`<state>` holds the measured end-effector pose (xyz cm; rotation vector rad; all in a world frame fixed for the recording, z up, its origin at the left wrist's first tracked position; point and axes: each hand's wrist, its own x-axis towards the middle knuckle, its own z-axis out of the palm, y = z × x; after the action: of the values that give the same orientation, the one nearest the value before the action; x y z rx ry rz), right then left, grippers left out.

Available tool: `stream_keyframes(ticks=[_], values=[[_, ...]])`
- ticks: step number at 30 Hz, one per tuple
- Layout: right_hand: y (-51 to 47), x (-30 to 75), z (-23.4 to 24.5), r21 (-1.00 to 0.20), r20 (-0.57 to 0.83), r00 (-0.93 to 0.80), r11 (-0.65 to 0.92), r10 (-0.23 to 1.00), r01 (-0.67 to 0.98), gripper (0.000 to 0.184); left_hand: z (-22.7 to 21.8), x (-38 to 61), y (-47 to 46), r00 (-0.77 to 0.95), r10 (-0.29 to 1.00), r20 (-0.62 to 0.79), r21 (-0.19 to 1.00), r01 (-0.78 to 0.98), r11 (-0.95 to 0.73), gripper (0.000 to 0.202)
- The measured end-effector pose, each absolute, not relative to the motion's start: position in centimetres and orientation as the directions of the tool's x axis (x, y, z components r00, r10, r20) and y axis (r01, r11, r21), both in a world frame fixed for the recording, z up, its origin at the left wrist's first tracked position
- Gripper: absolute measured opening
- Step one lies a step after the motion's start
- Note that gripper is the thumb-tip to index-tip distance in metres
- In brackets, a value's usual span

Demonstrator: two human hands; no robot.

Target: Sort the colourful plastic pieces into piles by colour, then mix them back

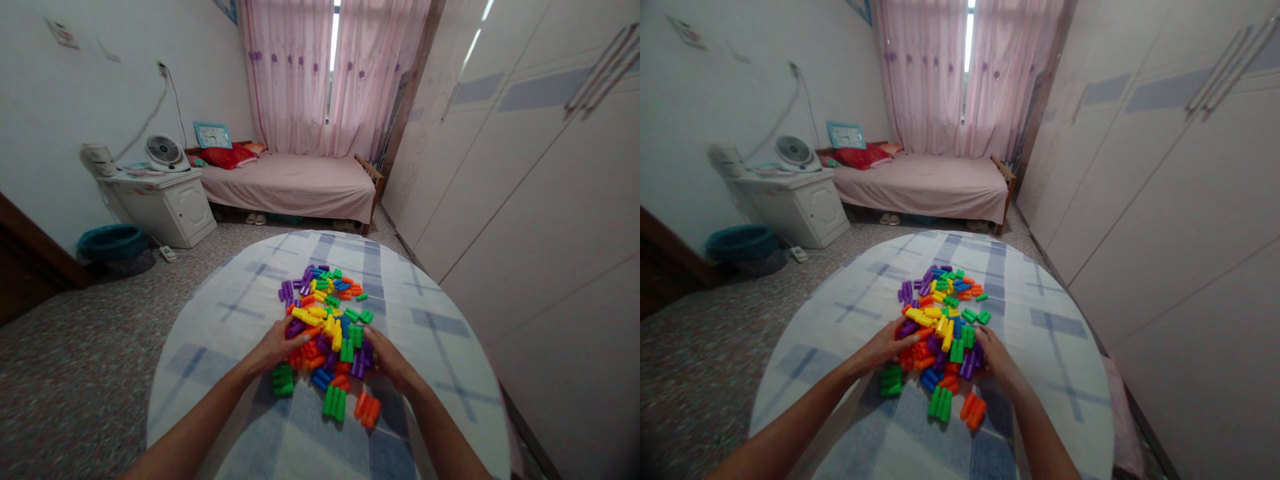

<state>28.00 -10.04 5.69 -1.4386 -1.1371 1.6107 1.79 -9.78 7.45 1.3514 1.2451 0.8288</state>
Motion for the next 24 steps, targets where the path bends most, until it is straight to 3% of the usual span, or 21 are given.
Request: stream_keyframes(ticks=[6, 11, 15, 20, 24], values=[[-7.1, 26.6, 6.0, -0.893, -0.308, -0.371, -0.401, 0.876, -0.205, 0.047, 6.4, 3.8, -7.0, 0.185, 0.966, -0.179, 0.982, 0.088, 0.166, 0.067], [-5.8, 26.0, 5.8, -0.872, -0.334, -0.454, -0.454, 0.826, -0.184, 0.05, 4.9, 5.2, -5.2, 0.087, 0.982, -0.17, 0.985, 0.055, 0.165, 0.071], [-5.0, 24.9, 6.2, -0.902, -0.27, -0.411, -0.378, 0.871, -0.209, 0.048, 5.1, 6.4, -4.7, 0.1, 0.982, -0.157, 0.987, 0.05, 0.153, 0.067], [-3.9, 23.9, 7.1, -0.923, -0.094, -0.273, -0.186, 0.958, -0.337, 0.048, 6.6, 7.0, -3.8, 0.097, 0.987, 0.129, 0.986, 0.09, -0.138, 0.055], [-3.8, 24.5, 8.4, -0.981, 0.051, -0.297, -0.007, 0.953, -0.191, 0.053, 7.9, 6.2, -3.4, 0.238, 0.928, 0.286, 0.929, 0.169, -0.329, 0.044]])
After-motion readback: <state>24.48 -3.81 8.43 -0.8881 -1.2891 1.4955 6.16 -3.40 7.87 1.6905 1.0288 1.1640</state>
